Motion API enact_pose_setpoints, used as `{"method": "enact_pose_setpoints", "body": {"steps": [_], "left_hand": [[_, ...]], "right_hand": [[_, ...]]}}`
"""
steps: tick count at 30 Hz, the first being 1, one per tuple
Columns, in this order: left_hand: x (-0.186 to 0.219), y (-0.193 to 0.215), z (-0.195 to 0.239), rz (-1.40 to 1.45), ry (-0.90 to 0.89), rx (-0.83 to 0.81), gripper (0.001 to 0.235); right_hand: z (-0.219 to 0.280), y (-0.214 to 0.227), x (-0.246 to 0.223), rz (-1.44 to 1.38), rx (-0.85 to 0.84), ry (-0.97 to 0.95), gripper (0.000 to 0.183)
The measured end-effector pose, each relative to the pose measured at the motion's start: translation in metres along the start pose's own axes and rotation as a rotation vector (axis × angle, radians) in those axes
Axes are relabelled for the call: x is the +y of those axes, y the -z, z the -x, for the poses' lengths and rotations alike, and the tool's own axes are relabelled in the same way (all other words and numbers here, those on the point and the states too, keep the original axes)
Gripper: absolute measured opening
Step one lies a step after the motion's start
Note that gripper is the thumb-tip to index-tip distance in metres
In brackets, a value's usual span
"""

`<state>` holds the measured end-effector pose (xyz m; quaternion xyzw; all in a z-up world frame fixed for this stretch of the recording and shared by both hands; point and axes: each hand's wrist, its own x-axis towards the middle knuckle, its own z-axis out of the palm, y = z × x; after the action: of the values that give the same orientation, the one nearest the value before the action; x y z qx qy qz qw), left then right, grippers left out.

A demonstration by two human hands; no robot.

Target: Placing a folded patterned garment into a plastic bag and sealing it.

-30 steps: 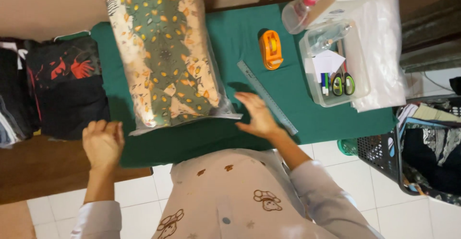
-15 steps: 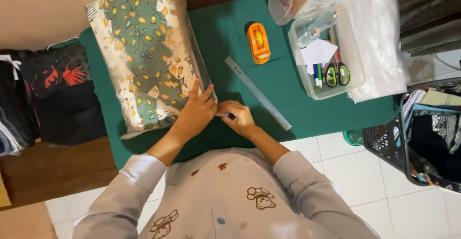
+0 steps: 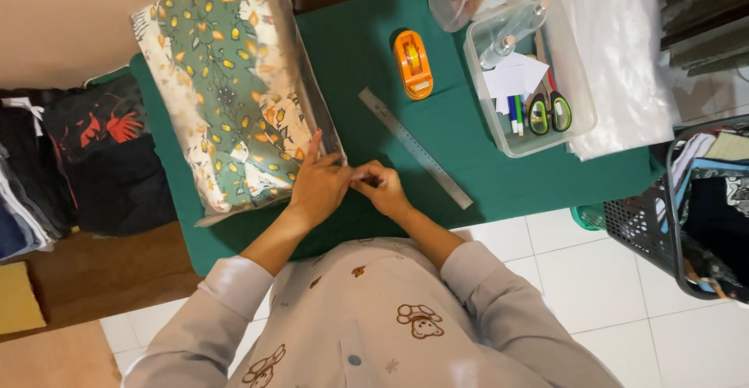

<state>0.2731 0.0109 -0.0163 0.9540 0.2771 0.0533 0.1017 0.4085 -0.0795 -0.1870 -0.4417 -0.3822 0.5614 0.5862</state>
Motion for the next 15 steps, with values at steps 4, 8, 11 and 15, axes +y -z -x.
{"method": "enact_pose_setpoints", "body": {"steps": [4, 8, 11, 15], "left_hand": [[0.011, 0.005, -0.004, 0.063, 0.099, 0.045, 0.022], [0.016, 0.004, -0.008, 0.058, 0.157, 0.059, 0.025], [0.020, 0.004, -0.008, 0.062, 0.173, 0.143, 0.020], [0.022, 0.002, -0.008, 0.051, 0.218, 0.182, 0.018]], "right_hand": [[-0.003, 0.000, 0.008, -0.282, -0.005, -0.080, 0.011], [-0.002, -0.004, 0.020, -0.513, 0.089, -0.160, 0.018], [0.002, -0.011, 0.010, -0.479, 0.152, -0.176, 0.016], [0.003, -0.016, -0.007, -0.349, 0.158, -0.193, 0.016]]}}
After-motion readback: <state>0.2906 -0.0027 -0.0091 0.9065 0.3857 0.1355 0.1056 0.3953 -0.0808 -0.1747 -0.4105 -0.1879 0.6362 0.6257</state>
